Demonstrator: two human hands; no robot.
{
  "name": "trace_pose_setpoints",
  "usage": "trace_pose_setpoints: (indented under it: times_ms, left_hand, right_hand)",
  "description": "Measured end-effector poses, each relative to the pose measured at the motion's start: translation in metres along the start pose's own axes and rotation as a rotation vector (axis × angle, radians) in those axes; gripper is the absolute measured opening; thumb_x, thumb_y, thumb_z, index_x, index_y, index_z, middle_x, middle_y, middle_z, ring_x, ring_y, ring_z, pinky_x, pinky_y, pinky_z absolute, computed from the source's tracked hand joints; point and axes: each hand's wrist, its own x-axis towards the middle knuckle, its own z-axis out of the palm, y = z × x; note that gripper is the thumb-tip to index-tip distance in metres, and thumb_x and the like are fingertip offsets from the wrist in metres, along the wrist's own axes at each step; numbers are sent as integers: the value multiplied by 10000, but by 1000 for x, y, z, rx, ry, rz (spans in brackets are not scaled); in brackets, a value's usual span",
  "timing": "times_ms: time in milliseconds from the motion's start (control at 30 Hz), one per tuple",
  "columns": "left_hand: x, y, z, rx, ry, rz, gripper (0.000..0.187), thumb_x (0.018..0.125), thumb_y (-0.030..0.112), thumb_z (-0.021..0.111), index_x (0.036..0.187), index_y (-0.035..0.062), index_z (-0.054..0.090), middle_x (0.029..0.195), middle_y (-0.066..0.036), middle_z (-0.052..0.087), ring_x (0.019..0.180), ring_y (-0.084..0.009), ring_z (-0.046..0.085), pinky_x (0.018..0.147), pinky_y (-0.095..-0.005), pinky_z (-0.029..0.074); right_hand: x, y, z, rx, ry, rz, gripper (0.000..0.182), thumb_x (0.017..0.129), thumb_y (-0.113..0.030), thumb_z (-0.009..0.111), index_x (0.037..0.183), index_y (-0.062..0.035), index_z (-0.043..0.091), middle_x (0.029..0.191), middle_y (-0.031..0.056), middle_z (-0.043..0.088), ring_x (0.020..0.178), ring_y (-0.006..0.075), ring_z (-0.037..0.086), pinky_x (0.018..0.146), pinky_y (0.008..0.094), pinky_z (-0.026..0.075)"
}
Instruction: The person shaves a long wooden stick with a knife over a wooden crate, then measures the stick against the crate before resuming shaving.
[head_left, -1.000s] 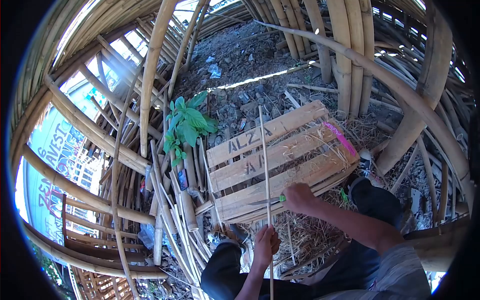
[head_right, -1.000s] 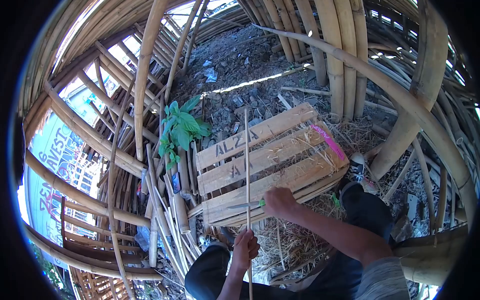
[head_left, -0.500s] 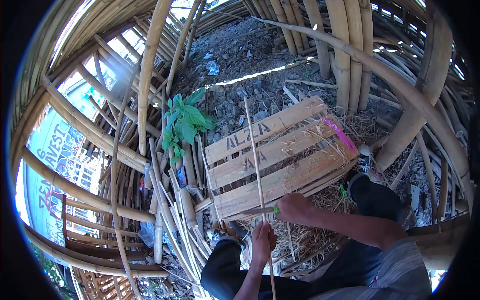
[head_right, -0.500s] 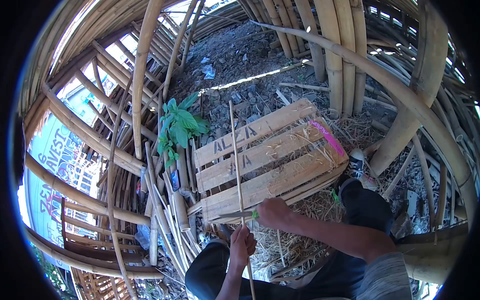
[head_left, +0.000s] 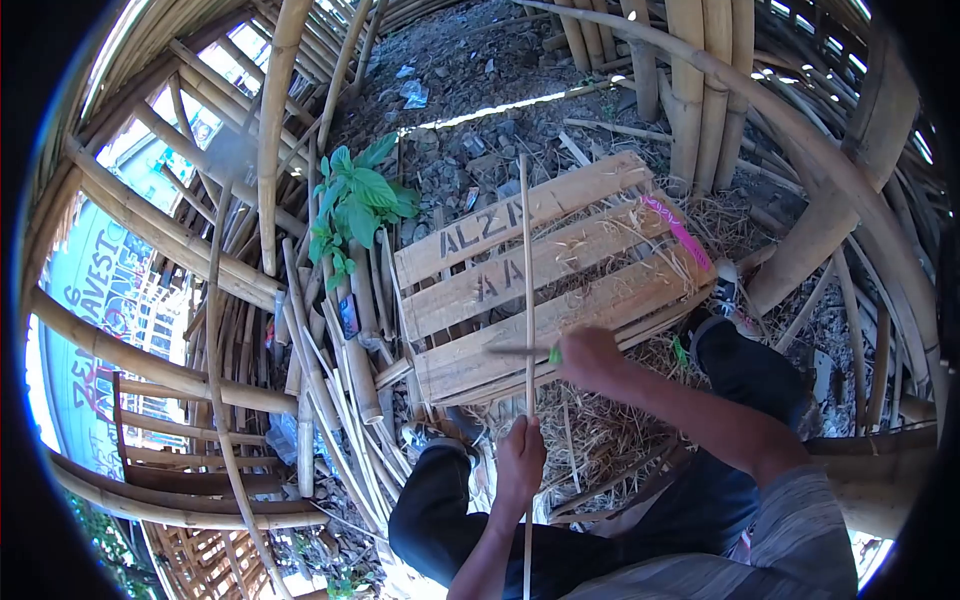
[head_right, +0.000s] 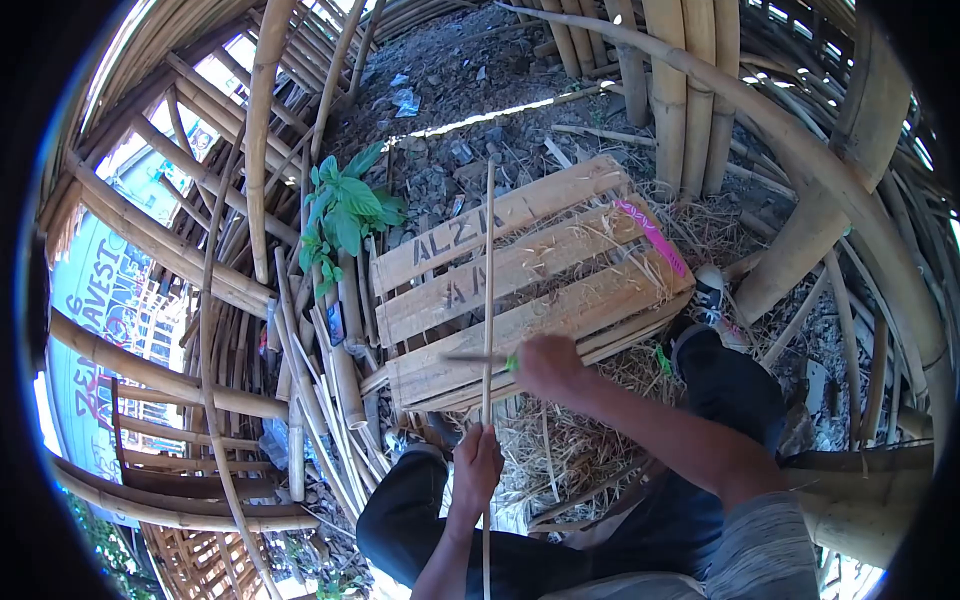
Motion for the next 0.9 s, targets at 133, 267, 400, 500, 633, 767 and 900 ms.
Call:
trace_pose_setpoints:
  times_ms: [133,267,400,500,633,767,900]
  left_hand:
    - [-4,8,2,-170,-66,-124,267,952,196,398,721,62,410,503,36,346,398,-42,330,365,-224,250]
    - [3,13,-4,-367,-43,-165,263,954,201,383,711,98,380,499,50,299,353,-44,278,316,-220,211]
    - [0,19,-9,-666,-253,-248,291,963,256,340,699,134,348,476,57,258,346,-46,204,305,-213,139]
    - [-5,13,-9,-753,-368,-321,312,959,316,336,696,148,335,472,60,242,353,-43,196,306,-207,129]
    - [0,16,-9,-854,-448,-401,326,947,362,351,692,160,336,472,59,233,358,-42,196,303,-196,133]
    - [3,14,-8,-791,-338,-391,332,949,361,350,680,166,336,470,57,238,361,-43,200,303,-197,139]
    - [-6,15,-2,-656,-239,-270,324,957,330,353,687,152,333,473,55,238,363,-42,200,313,-210,132]
  right_hand:
    - [15,24,-29,-71,223,49,241,711,-257,612,643,-26,614,634,178,608,590,306,624,557,405,504]
    - [-17,-12,-11,16,-71,-108,207,706,-237,600,669,-35,631,633,167,613,609,303,627,605,420,507]
    - [-1,-2,-23,3,-36,-37,203,738,-238,609,715,-40,646,612,131,608,562,270,617,573,406,505]
    - [23,36,-44,-76,150,186,262,787,-268,588,698,-27,636,601,138,603,581,266,625,536,390,504]
    - [7,17,-35,-59,22,-11,264,760,-270,602,686,-17,630,627,163,611,604,298,629,573,417,509]
    - [-28,-26,-13,-82,-147,-253,262,730,-276,610,681,-19,629,635,169,615,606,310,629,597,423,514]
    - [7,7,-14,-45,-12,-46,270,732,-286,613,670,-24,624,622,171,601,592,308,622,586,418,505]
